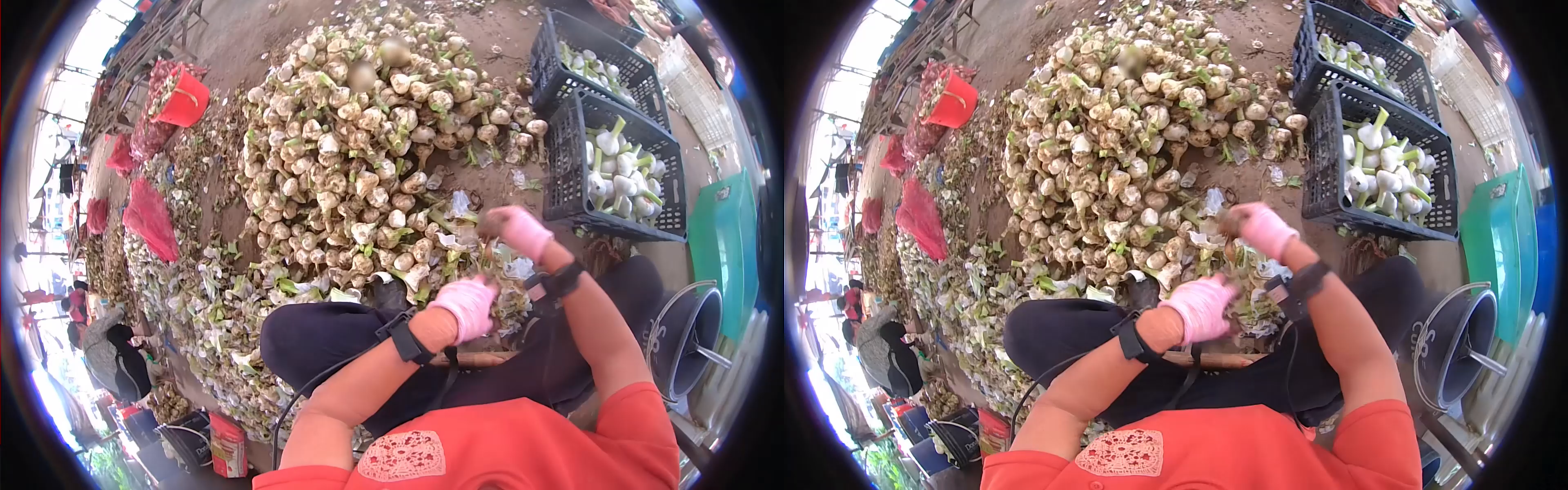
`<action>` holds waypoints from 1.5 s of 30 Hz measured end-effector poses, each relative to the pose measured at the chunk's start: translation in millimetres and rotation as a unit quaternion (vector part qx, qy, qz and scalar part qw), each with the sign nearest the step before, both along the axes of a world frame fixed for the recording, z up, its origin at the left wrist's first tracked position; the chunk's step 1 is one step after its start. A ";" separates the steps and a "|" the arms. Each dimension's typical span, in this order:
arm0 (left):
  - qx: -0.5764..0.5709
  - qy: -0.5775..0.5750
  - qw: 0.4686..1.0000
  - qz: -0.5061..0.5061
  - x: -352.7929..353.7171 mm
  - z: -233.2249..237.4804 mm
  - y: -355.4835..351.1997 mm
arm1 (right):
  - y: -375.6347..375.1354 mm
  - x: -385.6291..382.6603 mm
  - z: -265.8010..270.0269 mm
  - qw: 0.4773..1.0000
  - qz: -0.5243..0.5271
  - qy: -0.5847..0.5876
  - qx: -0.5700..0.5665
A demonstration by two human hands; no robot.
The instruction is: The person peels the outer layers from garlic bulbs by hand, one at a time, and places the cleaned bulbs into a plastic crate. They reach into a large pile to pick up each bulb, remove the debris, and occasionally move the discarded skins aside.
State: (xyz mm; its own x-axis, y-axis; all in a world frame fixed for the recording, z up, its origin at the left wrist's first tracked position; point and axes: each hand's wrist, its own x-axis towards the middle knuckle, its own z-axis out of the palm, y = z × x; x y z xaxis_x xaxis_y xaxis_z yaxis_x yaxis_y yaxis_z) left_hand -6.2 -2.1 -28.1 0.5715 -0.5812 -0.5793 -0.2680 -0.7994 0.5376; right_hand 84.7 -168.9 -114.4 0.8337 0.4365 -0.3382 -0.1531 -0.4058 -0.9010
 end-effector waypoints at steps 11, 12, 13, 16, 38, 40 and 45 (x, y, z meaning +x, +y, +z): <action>-0.058 -0.060 0.995 0.055 -1.2 11.0 14.3 | 124.7 -2.2 -105.7 0.901 0.148 -0.117 -0.391; -0.059 -0.065 0.995 0.053 -1.5 8.9 15.8 | 121.4 -3.4 -119.3 0.898 0.161 -0.097 -0.398; -0.057 -0.065 0.995 0.054 -1.0 7.6 17.2 | 118.1 -3.5 -125.1 0.894 0.173 -0.077 -0.405; -0.058 -0.078 0.993 0.064 -1.2 5.6 18.9 | 94.6 -10.5 -156.6 0.920 0.094 -0.143 -0.352; -0.359 -0.175 0.851 0.341 45.8 15.1 28.6 | -15.2 16.0 93.1 0.993 0.061 0.007 0.103; -0.413 -0.160 0.818 0.367 46.4 15.2 31.1 | -7.3 -12.8 111.6 0.977 0.023 -0.202 -0.071; -0.398 -0.273 0.794 0.369 46.6 22.0 25.5 | 20.5 -23.7 118.2 0.958 -0.074 -0.025 0.277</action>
State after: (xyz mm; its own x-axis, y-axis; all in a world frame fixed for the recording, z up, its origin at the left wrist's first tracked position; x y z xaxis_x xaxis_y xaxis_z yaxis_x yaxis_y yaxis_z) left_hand 40.5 23.4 -6.1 0.9666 -0.0283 0.2546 -0.2505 -0.3127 0.9162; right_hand 61.0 -148.5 3.8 0.9091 0.4139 -0.0465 -0.1229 0.1598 -0.9795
